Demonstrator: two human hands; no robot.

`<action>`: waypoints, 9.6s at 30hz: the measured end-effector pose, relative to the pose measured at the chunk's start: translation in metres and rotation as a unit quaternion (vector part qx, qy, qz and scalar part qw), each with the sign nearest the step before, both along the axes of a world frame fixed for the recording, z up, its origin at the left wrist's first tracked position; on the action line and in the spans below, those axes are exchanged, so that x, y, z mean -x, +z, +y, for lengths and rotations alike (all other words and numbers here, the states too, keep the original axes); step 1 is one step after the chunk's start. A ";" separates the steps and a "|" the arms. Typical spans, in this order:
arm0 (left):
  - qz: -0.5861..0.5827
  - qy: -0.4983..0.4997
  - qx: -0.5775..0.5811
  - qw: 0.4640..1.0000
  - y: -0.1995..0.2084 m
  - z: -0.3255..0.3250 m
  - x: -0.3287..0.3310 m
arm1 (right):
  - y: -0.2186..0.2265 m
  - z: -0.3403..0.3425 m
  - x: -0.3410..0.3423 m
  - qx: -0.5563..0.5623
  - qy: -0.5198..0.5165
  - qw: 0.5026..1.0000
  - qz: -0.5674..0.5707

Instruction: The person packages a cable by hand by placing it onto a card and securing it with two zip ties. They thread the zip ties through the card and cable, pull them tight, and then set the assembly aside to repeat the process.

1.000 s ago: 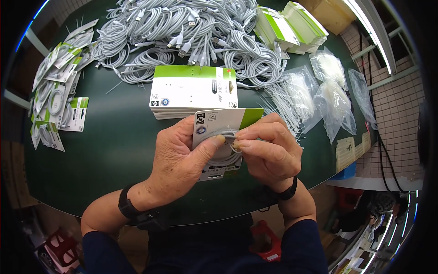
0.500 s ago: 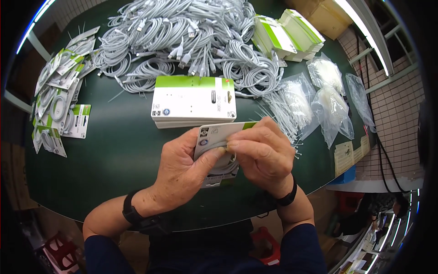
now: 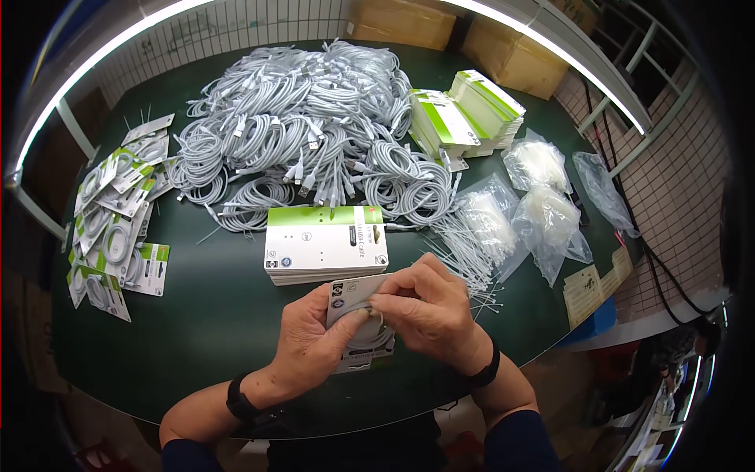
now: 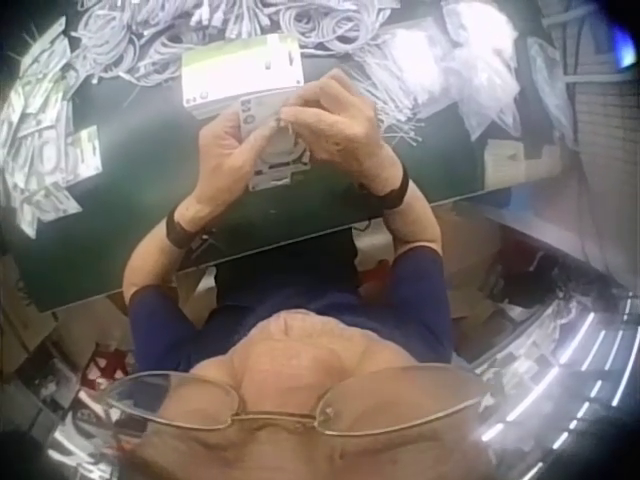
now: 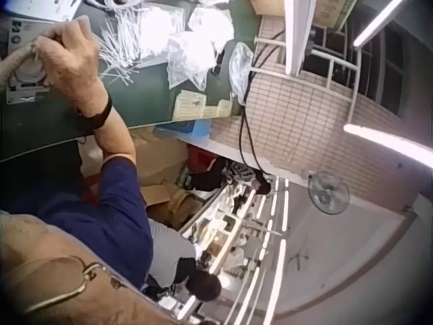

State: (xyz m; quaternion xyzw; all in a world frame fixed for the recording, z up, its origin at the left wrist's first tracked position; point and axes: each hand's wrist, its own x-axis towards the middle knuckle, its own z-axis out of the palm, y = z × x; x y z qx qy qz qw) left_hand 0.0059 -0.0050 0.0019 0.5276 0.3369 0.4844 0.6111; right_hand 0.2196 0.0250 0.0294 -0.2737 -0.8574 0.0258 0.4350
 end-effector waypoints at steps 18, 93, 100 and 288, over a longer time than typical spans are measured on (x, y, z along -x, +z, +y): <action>0.002 -0.044 -0.024 0.999 0.009 -0.009 0.002 | -0.024 0.010 -0.023 0.688 0.207 0.637 0.280; 0.026 0.005 -0.011 1.000 0.021 0.031 0.008 | -0.020 0.010 0.005 0.521 0.099 0.791 0.306; 0.107 0.040 -0.070 0.991 -0.002 0.018 0.013 | -0.019 -0.009 0.010 0.507 0.050 0.810 0.291; 0.421 -0.104 -0.166 0.885 -0.016 0.015 0.027 | -0.029 0.004 0.011 0.680 0.213 0.690 -0.122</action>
